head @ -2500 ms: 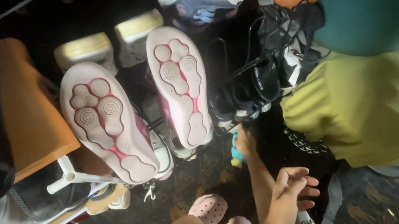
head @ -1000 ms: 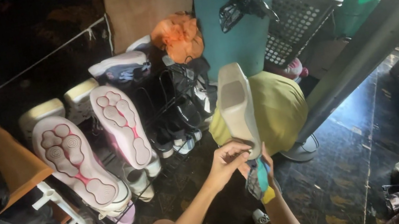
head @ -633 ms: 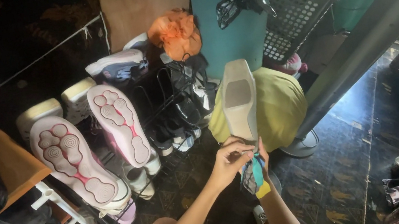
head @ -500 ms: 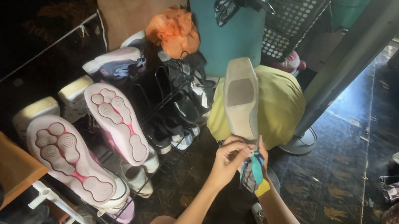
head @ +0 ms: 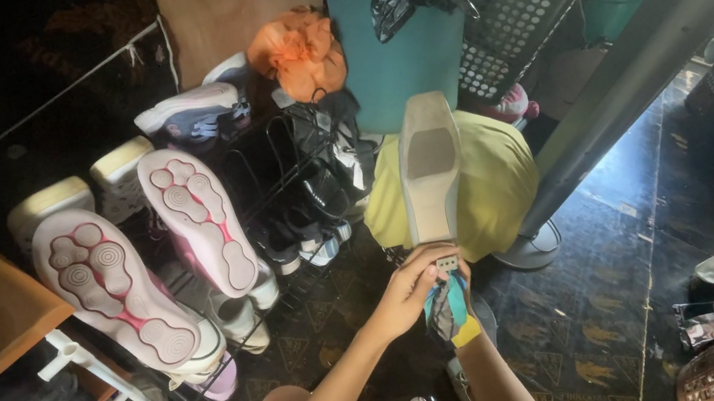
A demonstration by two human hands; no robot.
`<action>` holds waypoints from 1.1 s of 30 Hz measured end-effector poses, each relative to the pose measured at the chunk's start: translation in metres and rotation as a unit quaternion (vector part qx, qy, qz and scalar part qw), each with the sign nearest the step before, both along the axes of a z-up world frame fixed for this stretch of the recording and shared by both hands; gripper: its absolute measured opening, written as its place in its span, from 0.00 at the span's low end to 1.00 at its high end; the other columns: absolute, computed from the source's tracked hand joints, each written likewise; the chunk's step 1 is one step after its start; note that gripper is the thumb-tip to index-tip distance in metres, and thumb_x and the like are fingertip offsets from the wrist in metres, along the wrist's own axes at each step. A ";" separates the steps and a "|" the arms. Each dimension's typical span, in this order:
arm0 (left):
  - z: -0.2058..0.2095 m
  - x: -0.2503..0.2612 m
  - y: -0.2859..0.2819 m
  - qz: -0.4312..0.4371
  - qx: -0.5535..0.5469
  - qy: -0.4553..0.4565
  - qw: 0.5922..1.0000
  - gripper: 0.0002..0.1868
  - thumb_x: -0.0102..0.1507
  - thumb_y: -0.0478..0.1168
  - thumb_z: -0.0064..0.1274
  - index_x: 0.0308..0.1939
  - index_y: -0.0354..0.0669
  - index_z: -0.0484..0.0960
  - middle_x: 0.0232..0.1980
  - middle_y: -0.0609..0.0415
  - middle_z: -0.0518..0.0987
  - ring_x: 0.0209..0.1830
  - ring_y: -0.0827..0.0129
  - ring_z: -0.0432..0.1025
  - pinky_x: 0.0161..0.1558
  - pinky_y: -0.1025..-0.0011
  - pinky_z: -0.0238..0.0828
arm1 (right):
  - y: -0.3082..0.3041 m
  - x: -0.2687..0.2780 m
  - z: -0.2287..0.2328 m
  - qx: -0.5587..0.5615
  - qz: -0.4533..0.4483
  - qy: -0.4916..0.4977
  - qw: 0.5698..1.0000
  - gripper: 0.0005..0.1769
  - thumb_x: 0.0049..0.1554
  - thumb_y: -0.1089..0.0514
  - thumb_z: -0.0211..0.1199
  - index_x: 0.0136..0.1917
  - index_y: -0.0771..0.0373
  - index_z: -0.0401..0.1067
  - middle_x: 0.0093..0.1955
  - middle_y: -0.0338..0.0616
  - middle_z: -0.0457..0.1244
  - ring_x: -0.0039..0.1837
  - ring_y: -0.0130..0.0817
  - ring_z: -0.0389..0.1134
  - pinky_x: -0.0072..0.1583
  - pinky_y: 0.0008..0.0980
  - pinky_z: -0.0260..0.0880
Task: Cleaning and wiping down several pairs of shoes, including sandals and sneakers, using a cloth.
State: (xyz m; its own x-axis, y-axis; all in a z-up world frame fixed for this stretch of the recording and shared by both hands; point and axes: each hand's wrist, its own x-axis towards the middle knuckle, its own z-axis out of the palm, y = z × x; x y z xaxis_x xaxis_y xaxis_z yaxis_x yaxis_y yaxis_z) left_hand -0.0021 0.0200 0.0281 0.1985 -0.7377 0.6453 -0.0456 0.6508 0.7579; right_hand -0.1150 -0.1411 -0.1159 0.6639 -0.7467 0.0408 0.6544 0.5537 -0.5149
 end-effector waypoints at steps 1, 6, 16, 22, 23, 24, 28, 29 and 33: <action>0.006 -0.001 0.005 -0.001 0.001 0.000 1.000 0.19 0.77 0.42 0.37 0.63 0.34 0.77 0.65 0.46 0.74 0.60 0.61 0.73 0.64 0.67 0.70 | 0.002 0.001 -0.005 0.001 -0.001 0.000 1.000 0.21 0.62 0.39 0.49 0.50 0.56 0.70 0.42 0.35 0.65 0.45 0.27 0.69 0.47 0.30 0.72; 0.025 -0.002 0.014 0.155 0.037 -0.097 0.982 0.17 0.72 0.40 0.41 0.62 0.40 0.78 0.62 0.46 0.80 0.59 0.55 0.78 0.59 0.63 0.75 | 0.018 0.011 -0.012 -0.027 -0.012 0.042 0.999 0.18 0.64 0.46 0.48 0.58 0.58 0.70 0.49 0.39 0.67 0.51 0.30 0.69 0.53 0.32 0.72; 0.029 0.000 0.015 0.285 0.089 -0.072 0.952 0.14 0.70 0.42 0.45 0.54 0.44 0.82 0.53 0.47 0.84 0.50 0.53 0.80 0.49 0.65 0.77 | 0.068 0.025 0.007 -0.020 0.072 0.010 0.997 0.15 0.70 0.49 0.50 0.60 0.59 0.70 0.51 0.43 0.67 0.52 0.35 0.70 0.51 0.33 0.72; 0.032 0.002 0.013 0.314 0.145 -0.062 0.936 0.14 0.70 0.46 0.44 0.51 0.50 0.84 0.41 0.53 0.85 0.42 0.53 0.82 0.43 0.63 0.77 | 0.089 0.028 0.010 0.081 0.055 0.039 0.994 0.17 0.67 0.45 0.49 0.59 0.55 0.71 0.48 0.39 0.67 0.48 0.30 0.70 0.49 0.31 0.72; 0.029 0.004 0.010 0.328 0.174 -0.068 0.926 0.15 0.70 0.47 0.42 0.50 0.51 0.84 0.39 0.53 0.85 0.41 0.52 0.81 0.42 0.61 0.76 | 0.090 0.026 0.007 0.090 0.079 0.040 0.992 0.18 0.67 0.43 0.51 0.58 0.56 0.72 0.45 0.38 0.67 0.45 0.30 0.70 0.47 0.32 0.71; 0.026 0.005 0.008 0.341 0.204 -0.073 0.915 0.16 0.70 0.49 0.41 0.49 0.52 0.85 0.37 0.54 0.85 0.39 0.51 0.80 0.42 0.59 0.76 | 0.094 0.024 0.003 0.100 0.101 0.041 0.989 0.20 0.67 0.40 0.52 0.57 0.56 0.72 0.43 0.37 0.66 0.43 0.31 0.69 0.45 0.33 0.71; 0.014 0.012 -0.002 0.343 0.251 -0.060 0.903 0.18 0.70 0.51 0.39 0.49 0.52 0.84 0.35 0.56 0.86 0.38 0.50 0.79 0.42 0.57 0.75 | 0.102 0.026 0.018 0.169 0.156 0.059 0.971 0.22 0.62 0.34 0.52 0.50 0.53 0.71 0.38 0.34 0.65 0.39 0.31 0.68 0.42 0.33 0.70; 0.014 0.012 -0.002 0.343 0.252 -0.053 0.903 0.18 0.70 0.52 0.39 0.50 0.52 0.83 0.35 0.56 0.86 0.38 0.50 0.80 0.42 0.57 0.75 | 0.104 0.027 0.023 0.176 0.152 0.051 0.971 0.23 0.62 0.35 0.52 0.51 0.54 0.71 0.38 0.35 0.65 0.38 0.30 0.67 0.41 0.32 0.69; -0.005 0.013 -0.012 0.362 0.227 -0.053 0.903 0.19 0.70 0.52 0.41 0.54 0.49 0.83 0.35 0.51 0.85 0.39 0.49 0.80 0.42 0.58 0.76 | 0.104 0.026 0.035 0.115 0.227 -0.046 0.966 0.25 0.66 0.33 0.54 0.53 0.56 0.71 0.39 0.37 0.66 0.38 0.32 0.68 0.40 0.31 0.70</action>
